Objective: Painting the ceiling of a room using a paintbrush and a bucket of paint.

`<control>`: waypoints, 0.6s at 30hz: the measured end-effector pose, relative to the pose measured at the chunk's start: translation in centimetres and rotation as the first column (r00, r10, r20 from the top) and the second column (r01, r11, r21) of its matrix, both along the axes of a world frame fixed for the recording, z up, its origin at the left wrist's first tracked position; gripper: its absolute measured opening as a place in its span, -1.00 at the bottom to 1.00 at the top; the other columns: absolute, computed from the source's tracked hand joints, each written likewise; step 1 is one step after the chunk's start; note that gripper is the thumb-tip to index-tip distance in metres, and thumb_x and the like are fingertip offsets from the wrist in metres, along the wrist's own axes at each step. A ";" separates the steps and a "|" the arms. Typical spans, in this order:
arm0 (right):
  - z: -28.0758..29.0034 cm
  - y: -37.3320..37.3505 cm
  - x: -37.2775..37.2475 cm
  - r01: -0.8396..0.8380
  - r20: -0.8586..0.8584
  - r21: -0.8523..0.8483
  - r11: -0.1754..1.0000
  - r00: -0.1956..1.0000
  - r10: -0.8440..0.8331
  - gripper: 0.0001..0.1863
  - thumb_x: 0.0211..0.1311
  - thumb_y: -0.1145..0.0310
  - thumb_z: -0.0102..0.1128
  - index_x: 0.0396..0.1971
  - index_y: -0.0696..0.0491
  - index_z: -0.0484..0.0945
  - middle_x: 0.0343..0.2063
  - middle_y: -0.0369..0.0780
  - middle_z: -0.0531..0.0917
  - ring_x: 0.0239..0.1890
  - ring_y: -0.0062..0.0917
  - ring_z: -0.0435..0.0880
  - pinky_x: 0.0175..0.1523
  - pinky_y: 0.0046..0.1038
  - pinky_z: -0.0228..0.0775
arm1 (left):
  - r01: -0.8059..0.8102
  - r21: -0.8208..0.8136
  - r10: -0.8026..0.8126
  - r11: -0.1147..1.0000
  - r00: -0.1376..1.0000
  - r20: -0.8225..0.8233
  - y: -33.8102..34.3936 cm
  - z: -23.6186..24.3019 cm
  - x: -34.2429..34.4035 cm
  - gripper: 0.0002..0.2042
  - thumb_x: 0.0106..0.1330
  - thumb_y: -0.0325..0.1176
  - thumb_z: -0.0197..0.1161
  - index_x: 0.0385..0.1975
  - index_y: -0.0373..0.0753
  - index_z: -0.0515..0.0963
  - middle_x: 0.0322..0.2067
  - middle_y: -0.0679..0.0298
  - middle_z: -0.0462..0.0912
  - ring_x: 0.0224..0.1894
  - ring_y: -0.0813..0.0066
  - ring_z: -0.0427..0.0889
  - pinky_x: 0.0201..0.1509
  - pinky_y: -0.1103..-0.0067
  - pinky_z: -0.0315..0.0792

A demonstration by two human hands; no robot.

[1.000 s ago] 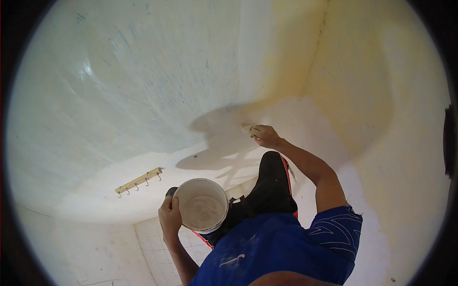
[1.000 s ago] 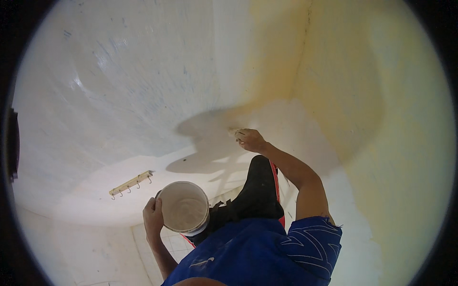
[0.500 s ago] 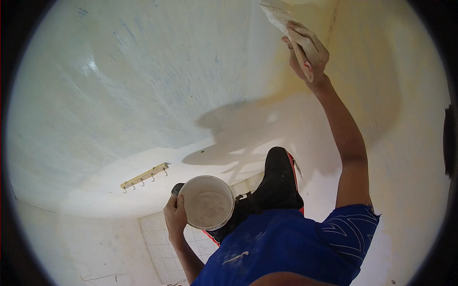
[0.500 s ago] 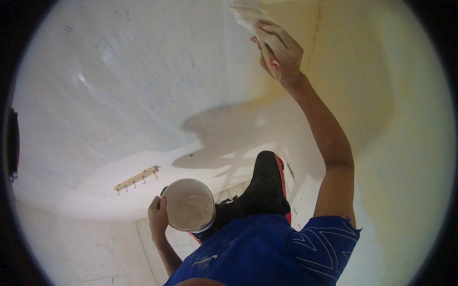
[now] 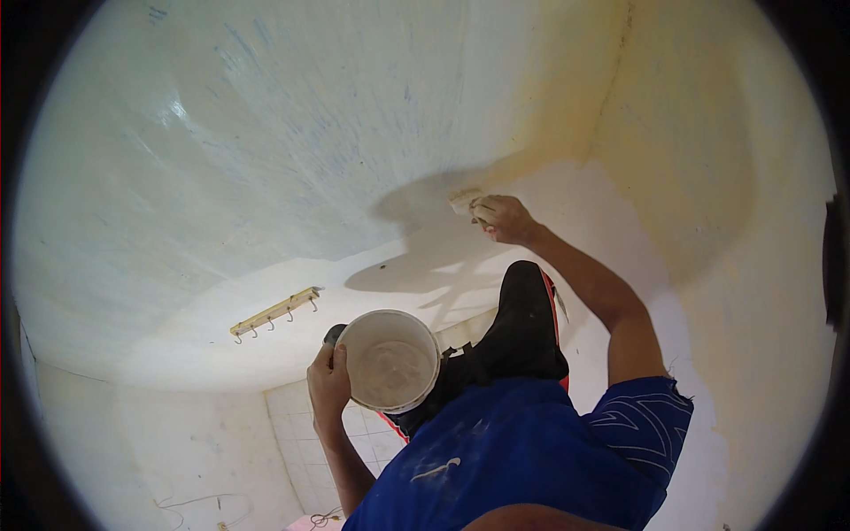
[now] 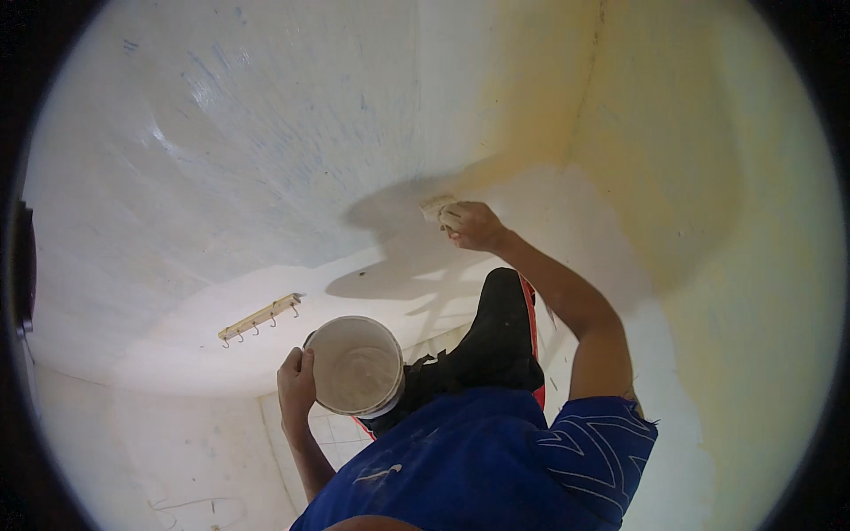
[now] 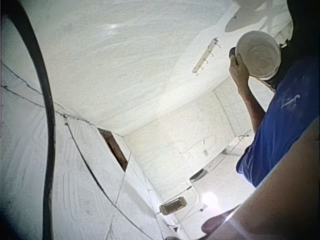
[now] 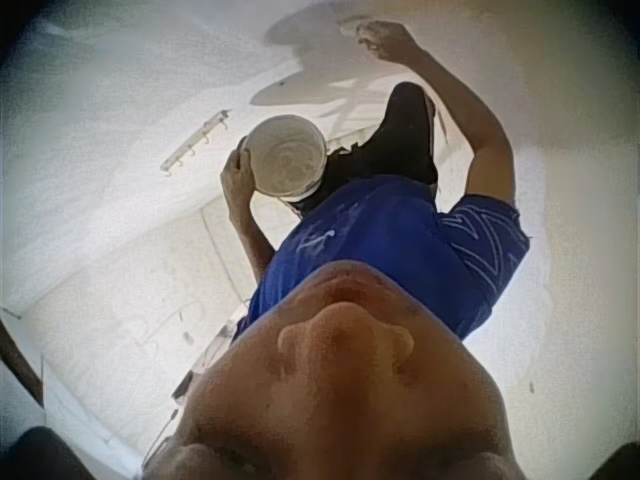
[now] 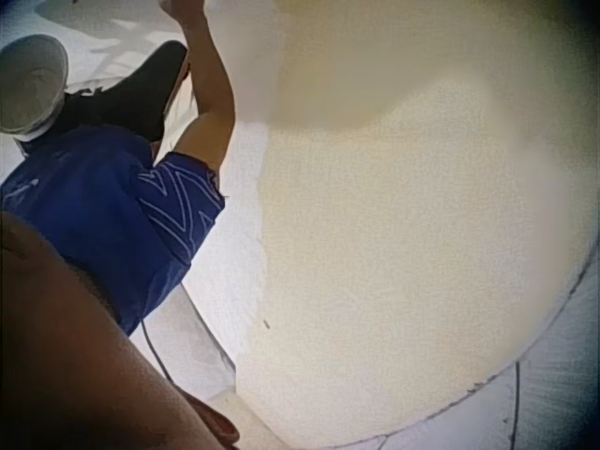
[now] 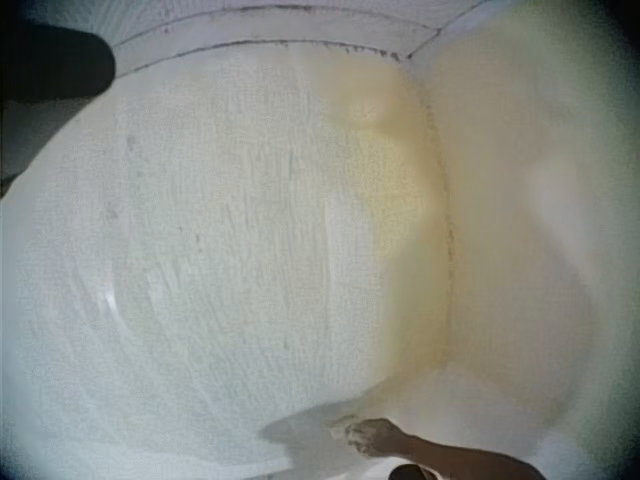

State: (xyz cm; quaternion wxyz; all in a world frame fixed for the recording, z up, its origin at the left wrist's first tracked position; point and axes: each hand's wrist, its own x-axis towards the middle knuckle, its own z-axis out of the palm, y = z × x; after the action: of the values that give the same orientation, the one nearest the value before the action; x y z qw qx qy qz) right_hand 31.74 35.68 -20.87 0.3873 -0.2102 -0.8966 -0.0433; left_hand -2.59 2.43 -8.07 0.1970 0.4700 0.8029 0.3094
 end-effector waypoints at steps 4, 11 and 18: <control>12.3 0.4 0.6 0.104 -0.050 0.086 0.991 0.994 -0.100 -0.68 -0.04 0.45 0.37 -0.19 0.00 0.63 -0.25 -0.26 0.68 -0.25 -0.37 0.72 -0.17 -0.38 0.64 | -0.043 0.008 0.043 0.999 0.999 0.018 -0.4 -0.1 0.1 -0.59 0.54 -0.23 0.15 -0.53 -0.38 0.31 -0.64 0.26 0.17 -0.50 0.58 0.15 -0.48 0.43 0.14; 22.6 1.6 0.5 0.125 -0.419 0.435 0.892 0.905 0.078 -0.76 0.37 0.31 0.25 -0.10 0.15 0.66 -0.12 -0.08 0.71 -0.14 -0.25 0.79 -0.15 -0.33 0.71 | -0.029 0.018 0.029 0.999 0.999 0.025 -0.6 -0.7 -0.6 -0.58 0.55 -0.22 0.15 -0.54 -0.38 0.31 -0.64 0.27 0.16 -0.50 0.59 0.14 -0.47 0.44 0.13; -0.7 -1.0 -2.1 -0.024 -0.261 0.029 0.999 0.965 0.031 -0.72 0.13 0.47 0.32 -0.12 0.12 0.67 -0.10 -0.08 0.72 -0.08 -0.21 0.77 -0.08 -0.29 0.68 | -0.038 0.028 0.037 0.999 0.999 0.019 -0.4 -0.5 -0.7 -0.58 0.54 -0.21 0.18 -0.53 -0.39 0.36 -0.66 0.14 0.26 -0.54 0.52 0.19 -0.49 0.39 0.18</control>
State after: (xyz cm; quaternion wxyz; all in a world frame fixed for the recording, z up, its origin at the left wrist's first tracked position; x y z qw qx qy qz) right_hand 29.67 34.65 -21.55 0.5053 -0.1967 -0.8399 -0.0213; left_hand -3.34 2.06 -8.58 0.1919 0.4548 0.8051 0.3288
